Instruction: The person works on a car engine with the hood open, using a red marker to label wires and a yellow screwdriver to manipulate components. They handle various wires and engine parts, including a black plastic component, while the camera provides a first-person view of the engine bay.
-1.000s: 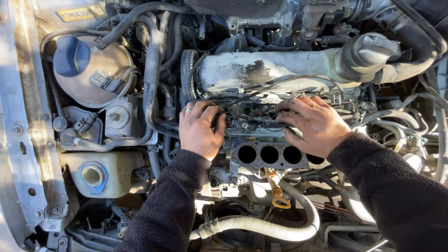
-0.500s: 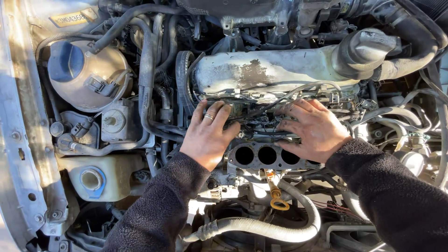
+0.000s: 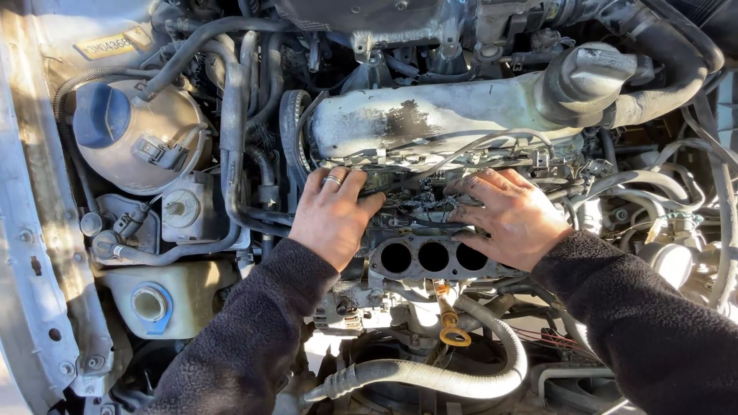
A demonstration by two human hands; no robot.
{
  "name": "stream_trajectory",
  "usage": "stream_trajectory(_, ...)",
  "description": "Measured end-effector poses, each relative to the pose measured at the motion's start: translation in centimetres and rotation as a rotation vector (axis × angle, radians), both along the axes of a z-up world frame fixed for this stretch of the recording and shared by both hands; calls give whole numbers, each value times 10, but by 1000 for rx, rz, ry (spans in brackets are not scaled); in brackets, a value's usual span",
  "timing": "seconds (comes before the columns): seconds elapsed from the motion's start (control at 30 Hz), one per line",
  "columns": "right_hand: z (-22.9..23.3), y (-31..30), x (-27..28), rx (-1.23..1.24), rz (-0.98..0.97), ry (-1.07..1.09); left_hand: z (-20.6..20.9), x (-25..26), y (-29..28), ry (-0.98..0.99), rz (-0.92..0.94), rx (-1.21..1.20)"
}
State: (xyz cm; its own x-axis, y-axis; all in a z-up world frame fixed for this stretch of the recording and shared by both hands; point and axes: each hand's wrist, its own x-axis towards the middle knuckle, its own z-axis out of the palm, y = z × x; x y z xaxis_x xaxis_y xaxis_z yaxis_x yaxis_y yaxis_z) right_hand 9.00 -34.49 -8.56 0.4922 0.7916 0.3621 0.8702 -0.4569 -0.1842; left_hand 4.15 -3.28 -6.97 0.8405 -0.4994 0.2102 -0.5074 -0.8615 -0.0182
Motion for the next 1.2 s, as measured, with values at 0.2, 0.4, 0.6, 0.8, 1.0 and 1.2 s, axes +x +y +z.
stream_trajectory(0.2,-1,1,0,-117,-43,44,-6,3,0,-7,-27,-138)
stream_trajectory(0.4,-2,12,9,-393,-55,217,-3,2,-16,75,16,-176)
stream_trajectory(0.6,22,26,21,-413,-24,265,26,31,-43,629,302,-106)
stream_trajectory(0.8,27,28,21,-524,-17,298,36,55,-58,812,203,84)
stream_trajectory(1.0,28,25,26,-480,-7,383,39,72,-58,954,137,32)
stream_trajectory(1.2,24,26,31,-552,-16,361,20,77,-50,953,53,-39)
